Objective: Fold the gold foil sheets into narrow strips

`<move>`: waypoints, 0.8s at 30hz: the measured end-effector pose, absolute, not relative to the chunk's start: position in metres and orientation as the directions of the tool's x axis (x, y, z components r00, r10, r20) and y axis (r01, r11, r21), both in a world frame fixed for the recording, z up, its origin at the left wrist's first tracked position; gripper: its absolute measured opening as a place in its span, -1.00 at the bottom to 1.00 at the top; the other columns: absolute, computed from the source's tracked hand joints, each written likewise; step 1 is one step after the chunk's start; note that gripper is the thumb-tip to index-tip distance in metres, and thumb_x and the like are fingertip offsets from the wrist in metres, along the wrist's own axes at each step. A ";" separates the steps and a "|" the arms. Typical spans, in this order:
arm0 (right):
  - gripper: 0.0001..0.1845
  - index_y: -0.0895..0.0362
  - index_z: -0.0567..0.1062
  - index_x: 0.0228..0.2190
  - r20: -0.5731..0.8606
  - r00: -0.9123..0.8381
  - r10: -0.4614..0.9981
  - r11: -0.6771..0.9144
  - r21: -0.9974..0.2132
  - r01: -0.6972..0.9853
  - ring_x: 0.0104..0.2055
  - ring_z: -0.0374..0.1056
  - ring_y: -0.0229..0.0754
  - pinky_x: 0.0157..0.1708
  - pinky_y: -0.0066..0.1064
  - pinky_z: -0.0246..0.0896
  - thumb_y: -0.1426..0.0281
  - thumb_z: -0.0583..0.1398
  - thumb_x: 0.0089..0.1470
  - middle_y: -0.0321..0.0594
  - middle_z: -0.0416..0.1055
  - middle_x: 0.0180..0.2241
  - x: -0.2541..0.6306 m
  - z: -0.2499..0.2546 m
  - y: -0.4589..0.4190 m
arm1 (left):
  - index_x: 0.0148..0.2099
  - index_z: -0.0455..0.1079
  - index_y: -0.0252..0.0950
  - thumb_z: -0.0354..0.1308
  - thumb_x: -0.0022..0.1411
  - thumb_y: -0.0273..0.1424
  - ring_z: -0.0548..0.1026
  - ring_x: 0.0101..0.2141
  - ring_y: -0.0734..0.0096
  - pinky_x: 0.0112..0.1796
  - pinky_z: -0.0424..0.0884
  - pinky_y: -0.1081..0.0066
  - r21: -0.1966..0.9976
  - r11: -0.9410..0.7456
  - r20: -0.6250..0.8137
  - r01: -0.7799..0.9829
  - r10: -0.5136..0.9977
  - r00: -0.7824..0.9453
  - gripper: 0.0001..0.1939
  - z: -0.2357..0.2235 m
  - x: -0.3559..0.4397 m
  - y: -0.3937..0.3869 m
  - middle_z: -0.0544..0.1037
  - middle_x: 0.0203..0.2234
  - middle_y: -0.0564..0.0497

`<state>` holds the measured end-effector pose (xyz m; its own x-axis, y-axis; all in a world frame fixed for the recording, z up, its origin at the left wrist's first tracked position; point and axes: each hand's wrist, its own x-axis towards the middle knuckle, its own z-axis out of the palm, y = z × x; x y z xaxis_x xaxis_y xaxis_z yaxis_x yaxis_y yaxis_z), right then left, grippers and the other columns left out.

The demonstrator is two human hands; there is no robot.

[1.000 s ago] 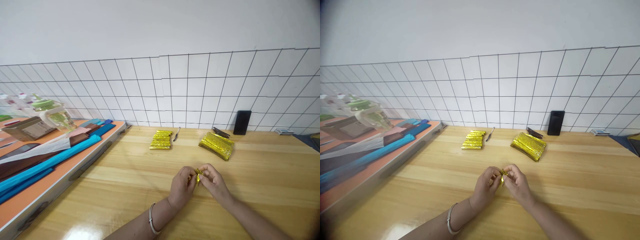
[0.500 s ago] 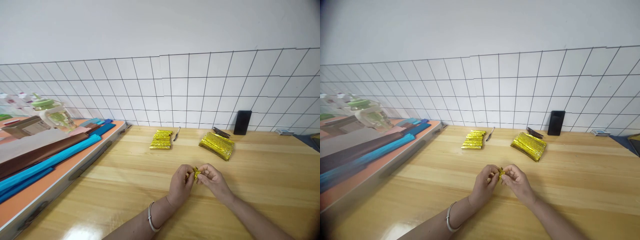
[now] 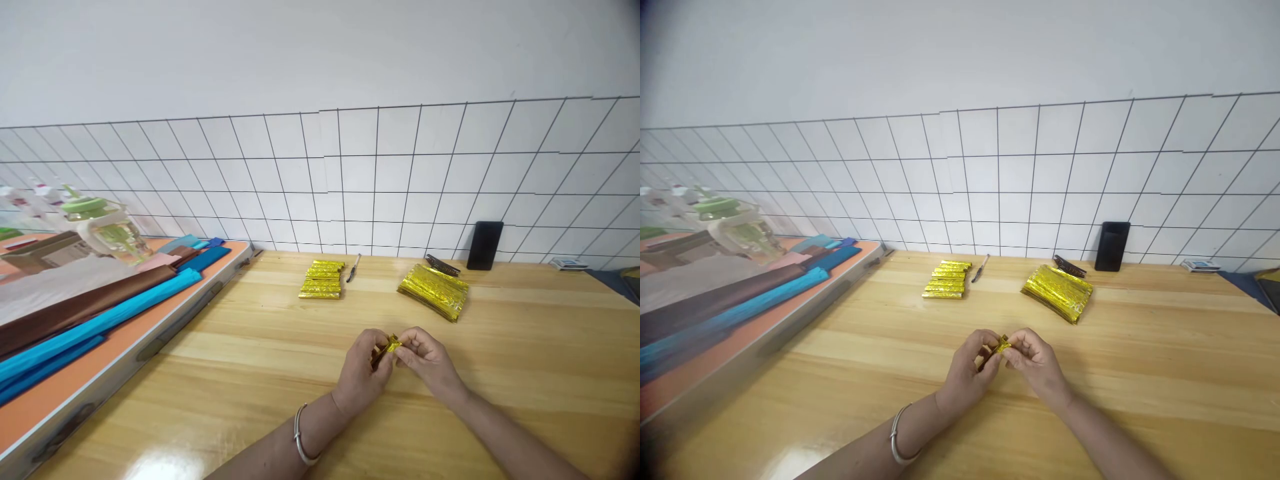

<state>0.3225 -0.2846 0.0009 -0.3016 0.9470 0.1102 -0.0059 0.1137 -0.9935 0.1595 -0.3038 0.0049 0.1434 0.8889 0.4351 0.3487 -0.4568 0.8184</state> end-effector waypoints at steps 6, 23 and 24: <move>-0.75 0.13 0.36 -0.39 0.098 -0.327 0.940 0.098 -0.995 -0.018 -0.45 0.19 -0.32 -0.42 -0.46 0.16 0.21 0.21 0.00 -0.35 0.27 -0.50 0.326 0.000 -0.283 | -0.28 0.22 -0.27 0.09 0.07 -0.52 0.35 -0.35 0.45 -0.35 0.32 0.46 0.800 -0.458 0.428 0.388 0.888 0.168 -0.86 0.004 0.162 -0.304 0.38 -0.34 0.00; -0.77 0.15 0.41 -0.46 0.178 -0.316 0.932 0.215 -0.973 0.085 -0.39 0.22 -0.25 -0.38 -0.43 0.15 0.22 0.22 -0.01 -0.30 0.30 -0.48 0.329 0.004 -0.279 | -0.26 0.22 -0.27 0.06 0.09 -0.56 0.38 -0.32 0.41 -0.31 0.35 0.43 0.780 -0.485 0.457 0.397 0.873 0.169 -0.84 0.000 0.161 -0.304 0.40 -0.33 -0.02; -0.76 0.15 0.41 -0.48 0.191 -0.307 0.932 0.233 -0.967 0.107 -0.40 0.21 -0.25 -0.38 -0.43 0.14 0.22 0.22 -0.01 -0.30 0.28 -0.48 0.329 0.004 -0.279 | -0.26 0.21 -0.27 0.06 0.09 -0.56 0.38 -0.31 0.41 -0.30 0.35 0.43 0.776 -0.490 0.461 0.397 0.870 0.174 -0.84 0.000 0.161 -0.304 0.40 -0.32 -0.03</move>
<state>0.3293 -0.2788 0.0042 -0.3071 0.9324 0.1906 0.1067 0.2328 -0.9667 0.1614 -0.3041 0.0000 0.1739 0.8703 0.4608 0.3969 -0.4902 0.7760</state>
